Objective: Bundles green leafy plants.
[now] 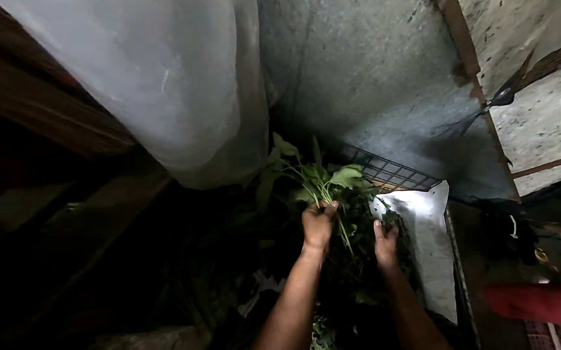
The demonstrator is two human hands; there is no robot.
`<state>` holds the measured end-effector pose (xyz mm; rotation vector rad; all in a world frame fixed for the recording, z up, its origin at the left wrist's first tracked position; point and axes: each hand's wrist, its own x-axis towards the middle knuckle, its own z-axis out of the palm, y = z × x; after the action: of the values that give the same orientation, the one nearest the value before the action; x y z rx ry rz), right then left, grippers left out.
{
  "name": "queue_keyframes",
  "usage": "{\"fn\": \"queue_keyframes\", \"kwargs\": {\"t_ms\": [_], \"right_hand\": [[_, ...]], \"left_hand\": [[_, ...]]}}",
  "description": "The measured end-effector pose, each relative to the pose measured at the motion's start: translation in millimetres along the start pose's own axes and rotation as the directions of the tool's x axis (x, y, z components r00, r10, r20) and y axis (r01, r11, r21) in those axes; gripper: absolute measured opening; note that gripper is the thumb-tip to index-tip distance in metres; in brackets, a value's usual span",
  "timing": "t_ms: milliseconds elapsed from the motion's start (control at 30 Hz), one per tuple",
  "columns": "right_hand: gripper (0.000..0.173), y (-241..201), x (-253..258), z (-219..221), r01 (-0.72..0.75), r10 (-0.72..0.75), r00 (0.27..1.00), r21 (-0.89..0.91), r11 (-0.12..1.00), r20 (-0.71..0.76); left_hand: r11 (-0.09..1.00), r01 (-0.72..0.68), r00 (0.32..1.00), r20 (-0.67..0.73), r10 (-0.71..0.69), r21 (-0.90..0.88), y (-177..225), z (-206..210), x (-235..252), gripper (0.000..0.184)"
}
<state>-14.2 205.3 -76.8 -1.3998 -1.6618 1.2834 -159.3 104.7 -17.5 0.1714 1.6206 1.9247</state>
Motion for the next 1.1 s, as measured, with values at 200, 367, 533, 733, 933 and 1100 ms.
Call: {"fn": "queue_keyframes", "kwargs": {"t_ms": [200, 367, 533, 733, 933, 1100], "right_hand": [[0.035, -36, -29, 24, 0.472, -0.393, 0.836, -0.137, 0.871, 0.384], [0.038, -46, -39, 36, 0.598, -0.384, 0.782, -0.419, 0.683, 0.491], [0.037, -21, -29, 19, 0.711, -0.388, 0.695, -0.498, 0.497, 0.606], [0.034, -9, -42, 23, 0.760, -0.481, 0.636, -0.380, 0.527, 0.604], [0.030, -6, -11, 22, 0.710, -0.453, 0.698, -0.616, 0.340, 0.554], [0.044, -3, 0, 36, 0.460, -0.070, 0.873, -0.767, 0.447, 0.483]], "left_hand": [[0.995, 0.011, 0.997, 0.081, -0.019, 0.099, -2, 6, -4, 0.010], [0.996, -0.044, 0.999, 0.007, 0.043, 0.075, 4, -6, -2, 0.015], [0.988, -0.149, 0.985, -0.076, 0.152, 0.051, 14, -32, 2, 0.016], [0.997, -0.013, 0.992, 0.121, 0.023, -0.080, 15, -24, -3, 0.033], [0.966, -0.255, 0.958, -0.147, 0.247, -0.037, 22, -48, 2, 0.036], [0.949, -0.304, 0.900, -0.303, 0.313, 0.080, 36, -63, 1, 0.034]]}}
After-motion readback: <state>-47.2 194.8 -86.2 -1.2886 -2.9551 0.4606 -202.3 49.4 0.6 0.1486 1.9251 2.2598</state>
